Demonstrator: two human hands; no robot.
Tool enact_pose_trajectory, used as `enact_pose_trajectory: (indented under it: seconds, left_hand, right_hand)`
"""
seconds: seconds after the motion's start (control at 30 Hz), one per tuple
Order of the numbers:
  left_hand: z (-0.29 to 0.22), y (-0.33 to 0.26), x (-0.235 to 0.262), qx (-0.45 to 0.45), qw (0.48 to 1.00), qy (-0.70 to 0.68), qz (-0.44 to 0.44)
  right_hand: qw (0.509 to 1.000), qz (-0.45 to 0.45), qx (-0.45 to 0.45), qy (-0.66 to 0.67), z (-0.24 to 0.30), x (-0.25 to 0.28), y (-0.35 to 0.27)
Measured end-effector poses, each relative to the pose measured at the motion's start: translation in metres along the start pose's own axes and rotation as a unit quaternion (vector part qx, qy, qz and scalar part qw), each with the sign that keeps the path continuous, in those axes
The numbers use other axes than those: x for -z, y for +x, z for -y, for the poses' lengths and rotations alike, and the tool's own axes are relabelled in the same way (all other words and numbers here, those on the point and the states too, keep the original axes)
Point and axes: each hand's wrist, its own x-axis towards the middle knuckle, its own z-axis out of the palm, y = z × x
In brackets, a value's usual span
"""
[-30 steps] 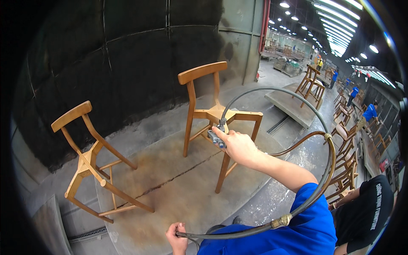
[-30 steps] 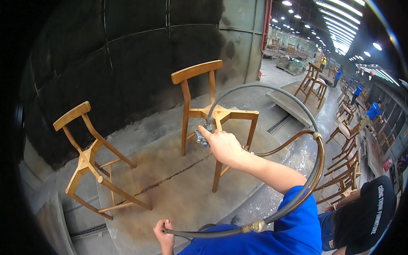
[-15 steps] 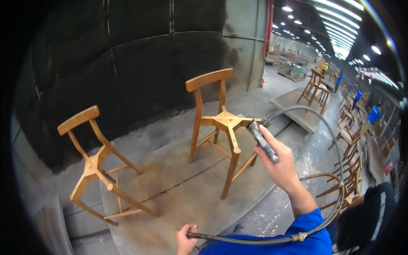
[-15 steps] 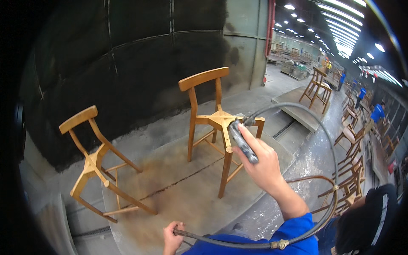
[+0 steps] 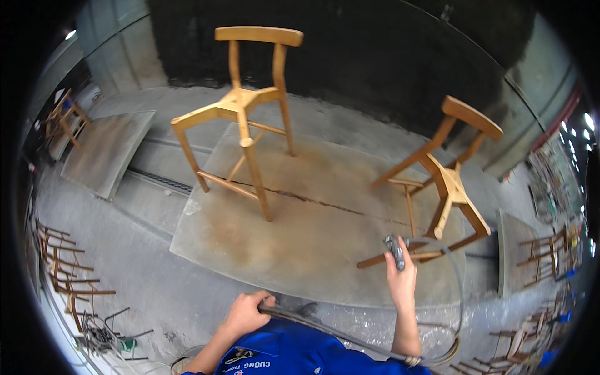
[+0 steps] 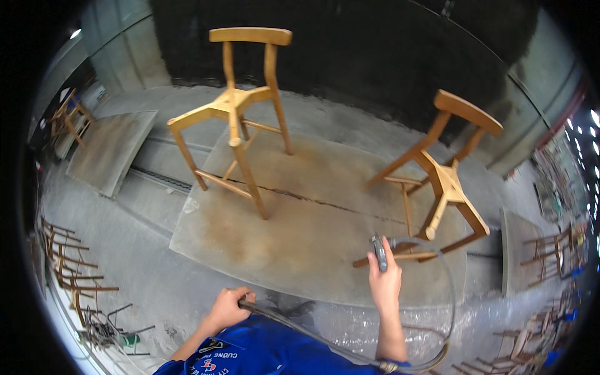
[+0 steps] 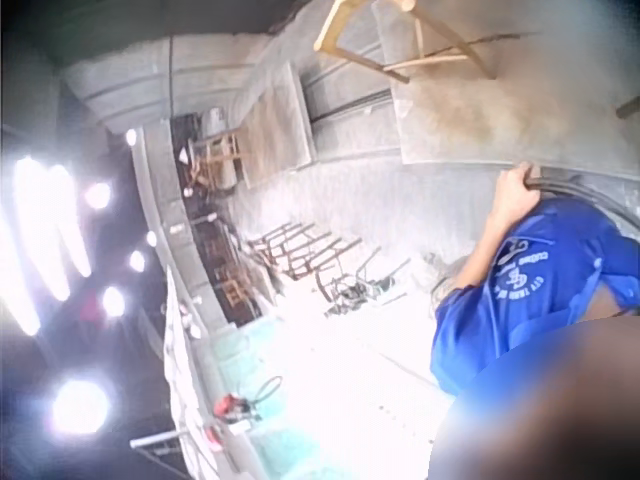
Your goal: The person sprays a wooden chair with a spray gun, then rotates the chair to spray different sides. They repeat this process on multiple chairs, moving them into position and applying the spray evenly.
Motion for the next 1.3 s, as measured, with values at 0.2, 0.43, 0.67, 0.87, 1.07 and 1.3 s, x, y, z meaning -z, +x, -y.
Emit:
enact_pose_trajectory:
  seconds: [0.2, 0.43, 0.67, 0.87, 1.07, 1.3]
  left_hand:
    - [0.062, 0.021, 0.044, -0.087, 0.965, 0.044, 0.245]
    - [0.202, 0.217, 0.267, -0.152, 0.988, -0.016, -0.032]
    - [0.266, 0.455, 0.402, -0.018, 0.928, -0.282, -0.243]
    - [0.255, 0.497, 0.382, -0.035, 0.928, -0.328, -0.174]
    - [0.316, 0.41, 0.368, -0.151, 0.942, -0.207, -0.217]
    - [0.313, 0.221, 0.243, -0.107, 0.901, -0.304, -0.292]
  right_hand:
    - [0.945, 0.032, -0.264, 0.19, 0.014, -0.033, -0.057]
    - [0.912, -0.099, -0.3, 0.263, 0.101, -0.112, -0.112]
    - [0.912, -0.156, -0.323, 0.197, 0.217, -0.196, -0.161]
    - [0.917, -0.19, -0.337, 0.097, 0.282, -0.21, -0.183]
    - [0.907, -0.152, -0.366, 0.143, 0.281, -0.223, -0.187]
    - [0.889, -0.152, -0.387, 0.193, 0.258, -0.218, -0.212]
